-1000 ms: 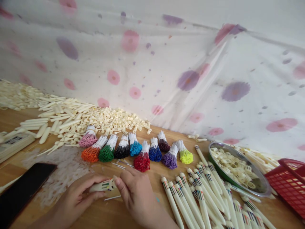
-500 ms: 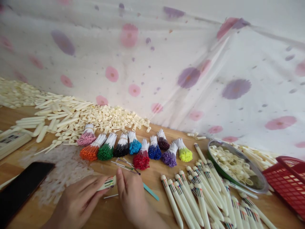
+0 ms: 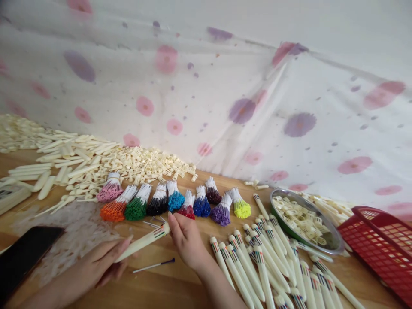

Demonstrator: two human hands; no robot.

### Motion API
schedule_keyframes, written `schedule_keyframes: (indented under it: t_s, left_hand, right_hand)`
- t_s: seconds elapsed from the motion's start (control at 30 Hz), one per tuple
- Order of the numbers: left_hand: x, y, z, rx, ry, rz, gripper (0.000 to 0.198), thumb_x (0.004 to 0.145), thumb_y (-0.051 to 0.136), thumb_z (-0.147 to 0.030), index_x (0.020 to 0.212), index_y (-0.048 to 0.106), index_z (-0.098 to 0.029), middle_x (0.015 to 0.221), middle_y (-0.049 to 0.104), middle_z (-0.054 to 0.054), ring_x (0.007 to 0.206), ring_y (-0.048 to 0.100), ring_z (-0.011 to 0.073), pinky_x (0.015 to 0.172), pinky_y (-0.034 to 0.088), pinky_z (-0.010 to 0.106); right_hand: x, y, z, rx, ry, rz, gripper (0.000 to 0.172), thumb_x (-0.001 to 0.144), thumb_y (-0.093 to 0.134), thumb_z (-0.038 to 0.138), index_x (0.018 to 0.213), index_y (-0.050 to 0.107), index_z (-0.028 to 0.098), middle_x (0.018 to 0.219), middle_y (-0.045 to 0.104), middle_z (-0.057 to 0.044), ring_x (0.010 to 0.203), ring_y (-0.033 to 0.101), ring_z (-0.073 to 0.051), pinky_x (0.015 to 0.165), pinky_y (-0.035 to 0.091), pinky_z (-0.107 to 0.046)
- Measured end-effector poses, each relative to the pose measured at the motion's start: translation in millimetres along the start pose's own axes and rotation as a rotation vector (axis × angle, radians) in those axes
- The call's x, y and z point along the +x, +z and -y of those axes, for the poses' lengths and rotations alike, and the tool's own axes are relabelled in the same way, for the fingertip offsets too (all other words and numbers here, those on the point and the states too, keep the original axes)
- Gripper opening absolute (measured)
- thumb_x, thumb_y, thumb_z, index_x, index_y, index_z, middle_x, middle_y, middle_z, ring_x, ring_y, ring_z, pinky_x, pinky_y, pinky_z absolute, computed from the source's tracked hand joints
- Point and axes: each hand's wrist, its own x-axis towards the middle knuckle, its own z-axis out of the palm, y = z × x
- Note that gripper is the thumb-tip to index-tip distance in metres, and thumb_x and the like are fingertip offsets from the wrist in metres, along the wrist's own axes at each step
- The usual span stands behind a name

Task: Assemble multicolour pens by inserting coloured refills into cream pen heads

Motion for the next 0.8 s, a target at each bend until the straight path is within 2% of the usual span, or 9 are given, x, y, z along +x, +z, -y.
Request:
schedule_keyframes:
  t_s: [0.07,0.2,0.37,0.47,0.53,0.57,0.7,0.73,0.8]
  left_hand:
    - [-0.5,3.1,2.2,0.017,0.031,-0.019,0.044,0.089,0.032,-0.046,0.064,0.056,-0.02,0.055,0.061,-0.003,0.053,0.06,0.014,0.051,0.045,0.02]
    - [-0.9,17.8,3.5,0.263,0.211,-0.13,0.028,0.088,0.04,-0.038,0.072,0.056,-0.021,0.063,0.062,-0.002,0.058,0.06,0.015,0.054,0.042,0.022]
    - [-1.4,28.5,11.3,0.519,0.476,-0.453,0.021,0.087,0.043,-0.029,0.074,0.058,-0.022,0.063,0.062,0.0,0.055,0.06,0.0172,0.053,0.041,0.025]
    - [-2.1,31.4,8.1,0.515,0.514,-0.551,0.021,0.085,0.047,-0.029,0.068,0.056,-0.022,0.061,0.061,-0.001,0.056,0.059,0.0175,0.054,0.04,0.025]
    - [-2.5,31.7,0.8,0.386,0.384,-0.495,0.019,0.081,0.052,-0.035,0.069,0.055,-0.022,0.06,0.06,-0.002,0.054,0.058,0.0166,0.053,0.04,0.025]
    - [-2.7,31.1,-3.5,0.284,0.29,-0.421,0.02,0.08,0.053,-0.04,0.071,0.054,-0.022,0.061,0.059,-0.002,0.054,0.057,0.0158,0.053,0.04,0.024]
    - [-4.3,27.2,-15.6,-0.22,-0.059,0.041,0.043,0.082,0.035,-0.059,0.069,0.051,-0.021,0.053,0.048,-0.005,0.045,0.042,0.011,0.044,0.032,0.02]
    - [-4.8,27.0,-16.3,-0.303,-0.109,0.111,0.047,0.082,0.031,-0.061,0.068,0.051,-0.021,0.051,0.044,-0.006,0.043,0.037,0.0101,0.042,0.029,0.02]
    - [-6.0,28.5,-15.1,-0.335,-0.135,0.114,0.047,0.082,0.031,-0.061,0.066,0.049,-0.021,0.049,0.038,-0.008,0.041,0.032,0.0097,0.041,0.027,0.02]
  right_hand:
    - [1.7,0.8,-3.1,0.006,0.006,0.009,0.047,0.089,0.031,0.055,0.058,0.035,0.02,0.051,0.033,0.005,0.048,0.03,-0.009,0.047,0.025,-0.022]
    - [4.3,3.8,-7.3,0.001,0.053,0.002,0.047,0.089,0.029,0.055,0.057,0.032,0.021,0.049,0.027,0.006,0.045,0.025,-0.009,0.044,0.021,-0.023]
    - [3.2,2.2,-1.6,-0.033,0.074,-0.003,0.046,0.087,0.036,0.054,0.056,0.033,0.02,0.052,0.026,0.006,0.048,0.023,-0.009,0.044,0.018,-0.023]
    - [3.0,-1.1,-0.3,-0.019,0.081,-0.025,0.047,0.086,0.035,0.056,0.056,0.033,0.02,0.051,0.026,0.006,0.047,0.024,-0.009,0.043,0.018,-0.023]
    - [3.2,-4.5,-0.2,0.006,0.079,-0.025,0.048,0.086,0.033,0.058,0.056,0.035,0.02,0.049,0.027,0.006,0.045,0.024,-0.009,0.043,0.019,-0.023]
    - [3.2,-6.4,0.1,0.019,0.074,-0.017,0.048,0.087,0.032,0.058,0.057,0.036,0.02,0.048,0.028,0.007,0.044,0.024,-0.008,0.043,0.02,-0.023]
    - [3.0,-11.5,3.1,0.057,0.039,0.024,0.05,0.087,0.034,0.059,0.057,0.04,0.019,0.048,0.033,0.006,0.045,0.029,-0.008,0.045,0.024,-0.022]
    - [3.1,-11.3,3.1,0.067,0.035,0.032,0.05,0.086,0.035,0.059,0.056,0.04,0.019,0.047,0.033,0.006,0.046,0.03,-0.008,0.046,0.024,-0.022]
    - [4.2,-8.8,0.6,0.096,0.048,0.048,0.051,0.085,0.037,0.06,0.055,0.039,0.019,0.046,0.033,0.007,0.045,0.03,-0.008,0.044,0.023,-0.022]
